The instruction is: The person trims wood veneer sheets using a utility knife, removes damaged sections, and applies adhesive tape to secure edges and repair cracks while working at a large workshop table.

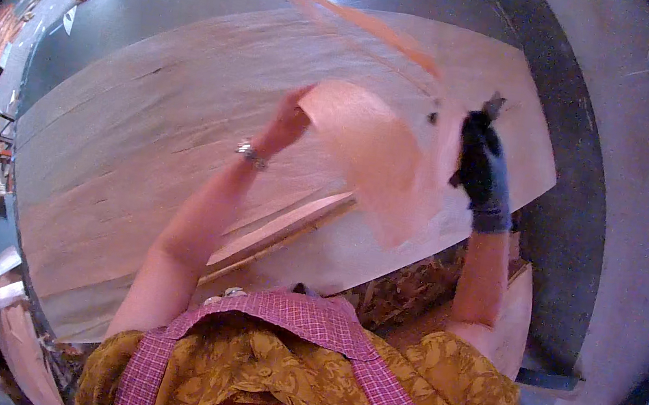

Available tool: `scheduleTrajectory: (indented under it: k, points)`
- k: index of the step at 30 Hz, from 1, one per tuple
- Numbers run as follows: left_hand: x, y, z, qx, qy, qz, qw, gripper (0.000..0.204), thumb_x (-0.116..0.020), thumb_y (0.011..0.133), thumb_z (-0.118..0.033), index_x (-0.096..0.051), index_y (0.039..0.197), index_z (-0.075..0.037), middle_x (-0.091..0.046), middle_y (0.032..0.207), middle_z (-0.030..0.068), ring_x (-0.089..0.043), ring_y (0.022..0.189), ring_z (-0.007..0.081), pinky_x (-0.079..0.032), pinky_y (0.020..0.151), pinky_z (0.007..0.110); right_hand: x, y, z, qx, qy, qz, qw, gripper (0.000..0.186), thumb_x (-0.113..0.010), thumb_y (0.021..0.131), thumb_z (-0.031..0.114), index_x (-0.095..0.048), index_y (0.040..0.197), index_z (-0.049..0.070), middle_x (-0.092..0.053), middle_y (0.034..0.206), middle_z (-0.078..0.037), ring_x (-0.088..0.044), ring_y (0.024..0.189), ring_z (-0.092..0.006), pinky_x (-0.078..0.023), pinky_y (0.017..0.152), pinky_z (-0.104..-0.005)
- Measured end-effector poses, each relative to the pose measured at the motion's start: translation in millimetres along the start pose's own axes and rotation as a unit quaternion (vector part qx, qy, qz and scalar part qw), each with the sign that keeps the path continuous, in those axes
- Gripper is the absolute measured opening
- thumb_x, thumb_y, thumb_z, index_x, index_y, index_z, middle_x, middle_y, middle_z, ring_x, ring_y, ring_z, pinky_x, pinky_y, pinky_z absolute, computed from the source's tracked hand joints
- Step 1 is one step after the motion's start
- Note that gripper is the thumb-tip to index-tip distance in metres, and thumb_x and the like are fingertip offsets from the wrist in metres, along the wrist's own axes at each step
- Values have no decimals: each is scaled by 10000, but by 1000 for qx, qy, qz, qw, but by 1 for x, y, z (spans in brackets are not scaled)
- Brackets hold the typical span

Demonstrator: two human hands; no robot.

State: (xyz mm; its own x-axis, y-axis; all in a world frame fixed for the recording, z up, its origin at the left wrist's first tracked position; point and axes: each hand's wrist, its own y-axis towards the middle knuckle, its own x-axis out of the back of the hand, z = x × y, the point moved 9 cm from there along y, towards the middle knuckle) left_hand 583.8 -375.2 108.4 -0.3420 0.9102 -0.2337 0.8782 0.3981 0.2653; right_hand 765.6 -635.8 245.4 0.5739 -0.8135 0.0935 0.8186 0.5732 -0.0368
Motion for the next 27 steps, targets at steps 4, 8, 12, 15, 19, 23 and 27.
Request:
scheduleTrajectory:
  k: [4, 8, 12, 15, 19, 23, 27]
  points:
    - [54, -40, 13, 261, -43, -89, 960, 245, -513, 993, -219, -635, 1069, -20, -643, 713, 95, -641, 561, 177, -518, 497, 285, 164, 26, 8, 16, -576, -210, 790, 322, -582, 942, 262, -627, 1192, 63, -679, 1085, -99, -629, 944, -229, -504, 767, -352]
    - [133, -85, 14, 386, 118, -114, 908, 368, -463, 1010, -348, -676, 1054, -51, -600, 636, 55, -601, 495, 132, -497, 448, 283, 107, 26, 30, 158, -645, -222, 714, 326, -606, 920, 179, -592, 1218, 47, -611, 1212, -168, -564, 1126, -344, -470, 934, -441]
    - [166, -108, 6, 445, 154, -95, 877, 313, -499, 976, -292, -693, 1030, -52, -565, 614, 37, -557, 454, 118, -488, 425, 286, -114, 42, 0, 300, -378, -22, 876, 546, -798, 785, 118, -579, 1283, 70, -571, 1219, -96, -588, 1106, -224, -529, 844, -325]
    - [186, -119, 9, 453, 177, -103, 868, 298, -500, 958, -260, -712, 981, -52, -554, 609, 33, -522, 428, 108, -481, 417, 281, -283, 28, -40, 236, -209, 265, 911, 719, -756, 818, 268, -422, 1445, 161, -533, 1285, -133, -572, 1146, -265, -547, 831, -397]
    - [209, -131, -3, 477, 183, -76, 856, 297, -510, 960, -269, -717, 979, -57, -544, 609, 21, -520, 447, 95, -483, 421, 270, -402, 44, -60, 443, -491, 223, 716, 528, -699, 860, 251, -519, 1352, 190, -533, 1189, -99, -618, 1058, -268, -556, 791, -375]
    - [265, -153, -19, 487, 248, -20, 837, 314, -517, 976, -347, -658, 1039, -73, -511, 620, -14, -480, 482, 69, -437, 405, 256, -471, 101, -108, 412, -526, 335, 665, 258, -718, 807, 301, -613, 979, 140, -633, 1079, -106, -635, 959, -315, -512, 737, -438]
    - [370, -176, -25, 488, 284, -42, 824, 291, -543, 974, -396, -613, 1030, -119, -496, 636, -29, -441, 493, 58, -397, 399, 244, -535, 132, -145, 205, -494, 535, 654, 359, -707, 765, 453, -673, 921, 131, -692, 894, -117, -655, 906, -319, -502, 767, -443]
